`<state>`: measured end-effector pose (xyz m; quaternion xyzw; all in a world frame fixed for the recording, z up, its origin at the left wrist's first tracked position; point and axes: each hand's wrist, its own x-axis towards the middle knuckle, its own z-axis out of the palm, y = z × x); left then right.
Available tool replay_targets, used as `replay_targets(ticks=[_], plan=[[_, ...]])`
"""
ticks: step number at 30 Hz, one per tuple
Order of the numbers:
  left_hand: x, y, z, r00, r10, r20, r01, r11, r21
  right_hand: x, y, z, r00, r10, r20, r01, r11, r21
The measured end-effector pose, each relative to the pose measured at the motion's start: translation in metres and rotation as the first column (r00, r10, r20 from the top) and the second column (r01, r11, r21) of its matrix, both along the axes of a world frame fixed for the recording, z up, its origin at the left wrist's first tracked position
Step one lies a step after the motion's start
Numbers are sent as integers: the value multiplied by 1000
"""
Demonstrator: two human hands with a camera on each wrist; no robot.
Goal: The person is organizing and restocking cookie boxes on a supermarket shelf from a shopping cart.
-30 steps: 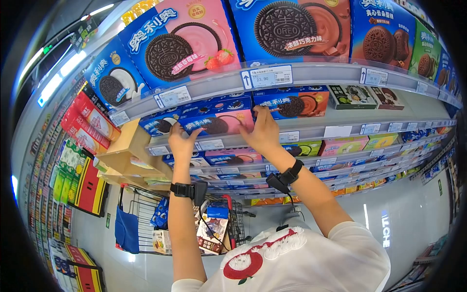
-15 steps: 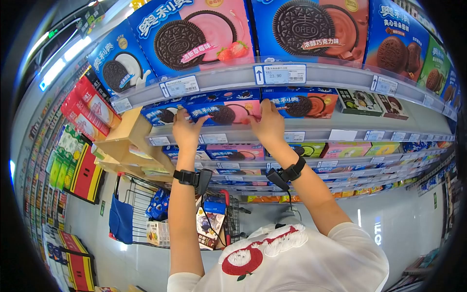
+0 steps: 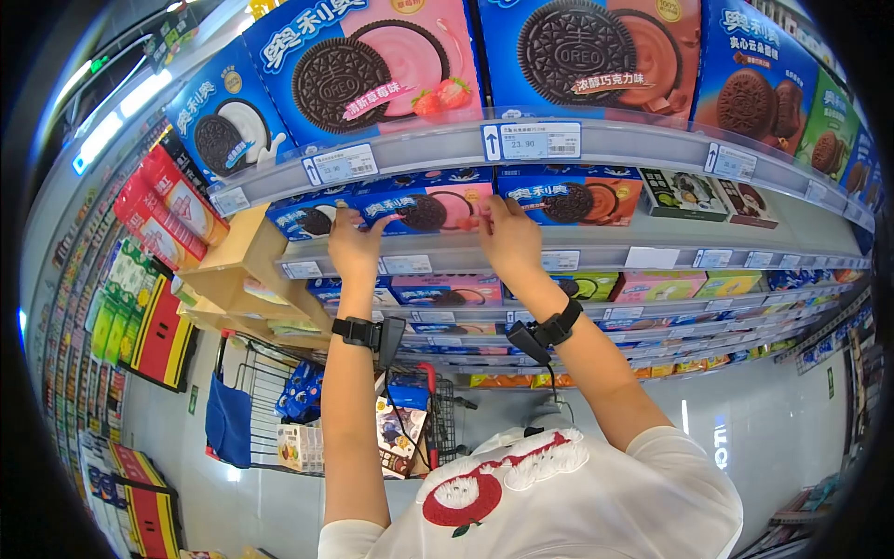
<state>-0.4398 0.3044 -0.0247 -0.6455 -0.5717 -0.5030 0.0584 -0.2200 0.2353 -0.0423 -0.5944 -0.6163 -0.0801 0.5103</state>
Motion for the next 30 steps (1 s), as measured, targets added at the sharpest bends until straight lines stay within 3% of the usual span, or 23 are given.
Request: replay_targets(ticks=[3,9,13,16,17,20,21,23,25,26,27,30], plan=[[-2,2,-2,995,8,-96,-6,1000,21,0,3,-2,1000,-6,-1,6,1000,-21],[-3,4,-12,994,-75,-75,81,994,78,-2,0,-2,999,-25,43,23,999,46],[-1,-10,-9,985,-171,21,172,984,-35,-2,-1,-4,997,-37,69,29,994,109],[-9,-17,-16,974,-157,-163,197,942,272,1,-3,-6,995,-3,104,-24,965,259],[-13,-24,-22,974,-149,-172,195,936,292,1,-6,-7,993,33,113,-75,919,387],[-23,-68,-33,968,-190,-163,233,921,311,-11,-38,-11,981,11,194,-105,867,486],[-30,-80,-45,963,-212,-166,252,925,284,-19,-46,-20,980,93,175,-171,843,509],[-51,-109,-85,956,-246,-160,276,938,211,-46,-63,-44,959,209,190,-271,871,410],[-74,-145,-135,972,-197,-129,204,978,49,-78,-77,-72,912,364,189,-406,870,281],[-86,-162,-161,978,-172,-117,171,985,-24,-96,-83,-97,867,468,170,-489,865,113],[-98,-178,-191,984,-153,-87,148,987,-70,-112,-87,-128,817,559,140,-558,828,-50],[-132,-237,-261,995,-96,28,100,941,-322,-151,-104,-234,508,834,217,-716,549,-432]])
